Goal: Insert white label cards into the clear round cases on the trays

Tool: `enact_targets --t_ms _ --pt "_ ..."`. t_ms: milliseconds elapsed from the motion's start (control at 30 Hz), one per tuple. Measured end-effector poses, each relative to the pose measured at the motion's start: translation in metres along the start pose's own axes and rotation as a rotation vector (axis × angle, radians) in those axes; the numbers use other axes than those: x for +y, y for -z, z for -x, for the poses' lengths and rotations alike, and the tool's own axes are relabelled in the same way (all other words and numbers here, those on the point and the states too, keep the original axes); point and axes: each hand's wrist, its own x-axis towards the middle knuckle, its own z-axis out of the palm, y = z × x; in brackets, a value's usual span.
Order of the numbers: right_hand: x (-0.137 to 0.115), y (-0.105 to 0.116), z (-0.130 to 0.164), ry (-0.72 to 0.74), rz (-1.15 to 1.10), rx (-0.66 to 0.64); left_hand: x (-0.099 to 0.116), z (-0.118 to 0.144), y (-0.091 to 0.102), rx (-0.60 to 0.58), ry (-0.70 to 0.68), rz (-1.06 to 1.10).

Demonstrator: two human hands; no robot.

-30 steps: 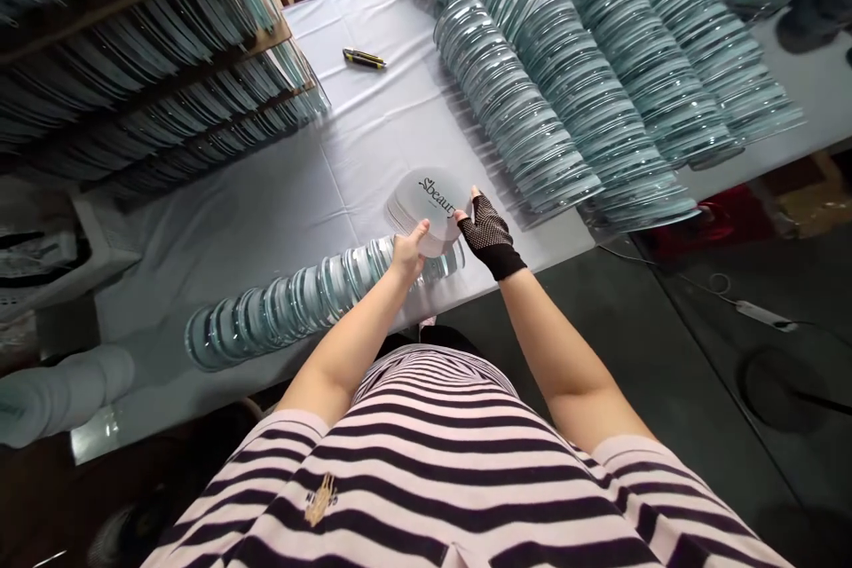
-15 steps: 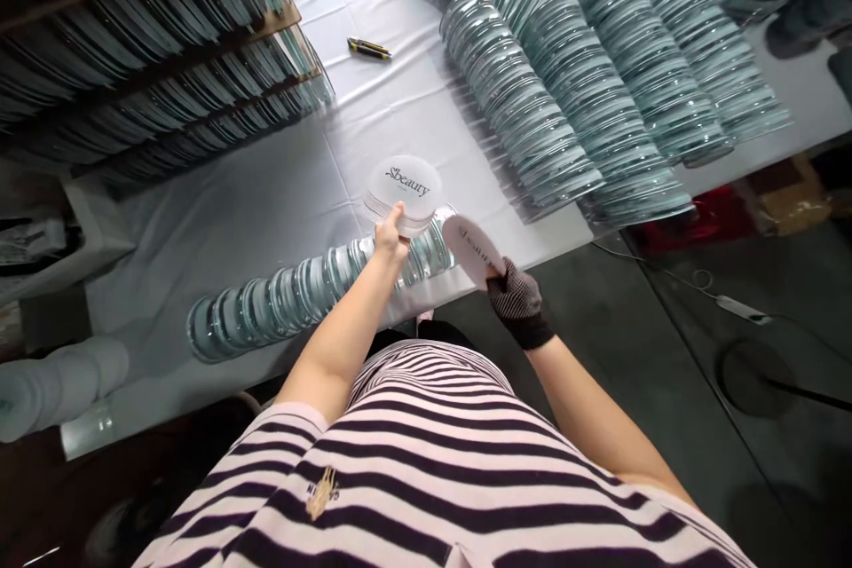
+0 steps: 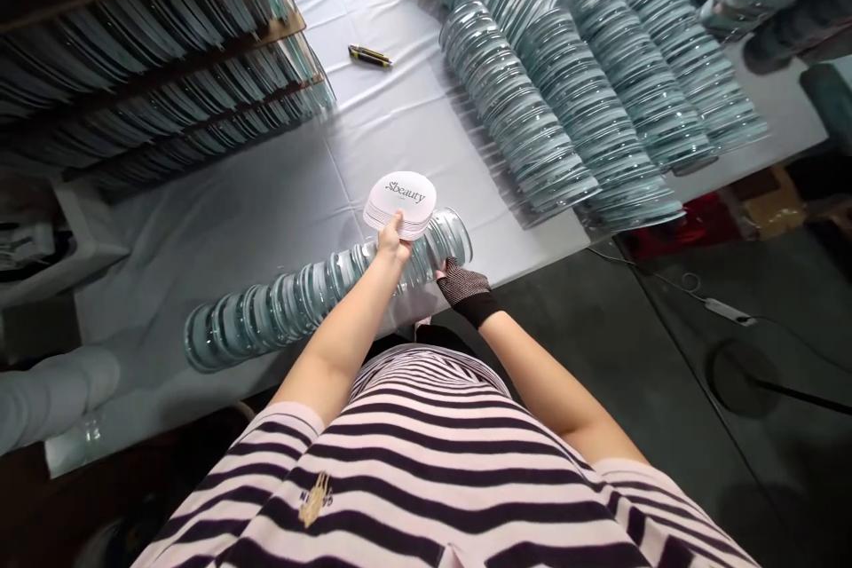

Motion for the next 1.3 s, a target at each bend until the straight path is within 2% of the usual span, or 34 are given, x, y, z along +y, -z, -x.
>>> enact_targets --t_ms 167,333,400,500,567,633,700,833,867,967,1100,1200,1300 --pt "0.007 -0.016 -0.001 0.032 -0.063 0.152 0.001 -0.002 0.001 -0.005 0.027 -0.007" --pt "0.006 -0.034 -0.023 0.01 -0.112 0.141 -0.001 -0.001 0.003 -0.08 -0.041 -0.016" --pt "0.007 -0.034 -0.027 0.027 -0.304 0.08 -0.002 -0.003 0.004 -0.087 -0.069 -0.015" --pt "0.009 -0.026 -0.025 0.089 -0.665 -0.085 -0.004 -0.006 0.005 -0.101 -0.091 -0.024" --pt "0.01 -0.017 -0.023 0.133 -0.751 -0.167 -0.006 -0.007 0.005 -0.11 -0.116 -0.027" --pt "0.012 -0.005 -0.024 0.135 -0.722 -0.188 -0.008 -0.006 0.004 -0.11 -0.141 -0.032" --pt "0.014 0.01 -0.029 0.118 -0.667 -0.093 -0.01 -0.002 0.003 -0.112 -0.165 -0.046" --pt "0.015 0.048 -0.047 0.138 -0.606 0.447 -0.015 0.015 0.006 -0.178 -0.215 -0.098" --pt "0.014 0.056 -0.049 0.158 -0.58 0.525 -0.016 0.021 0.009 -0.2 -0.217 -0.113" --pt "0.003 0.07 -0.044 0.236 -0.404 0.526 -0.019 0.036 0.02 -0.217 -0.23 -0.126" --pt "-0.021 0.058 -0.022 0.311 -0.238 0.485 -0.02 0.047 0.034 -0.123 -0.253 -0.109" --pt "-0.028 0.045 -0.015 0.223 -0.318 0.36 -0.015 0.048 0.039 -0.145 -0.198 -0.111" --pt "-0.011 0.036 -0.007 0.05 -0.371 0.425 0.001 0.041 0.04 -0.113 -0.193 -0.05"
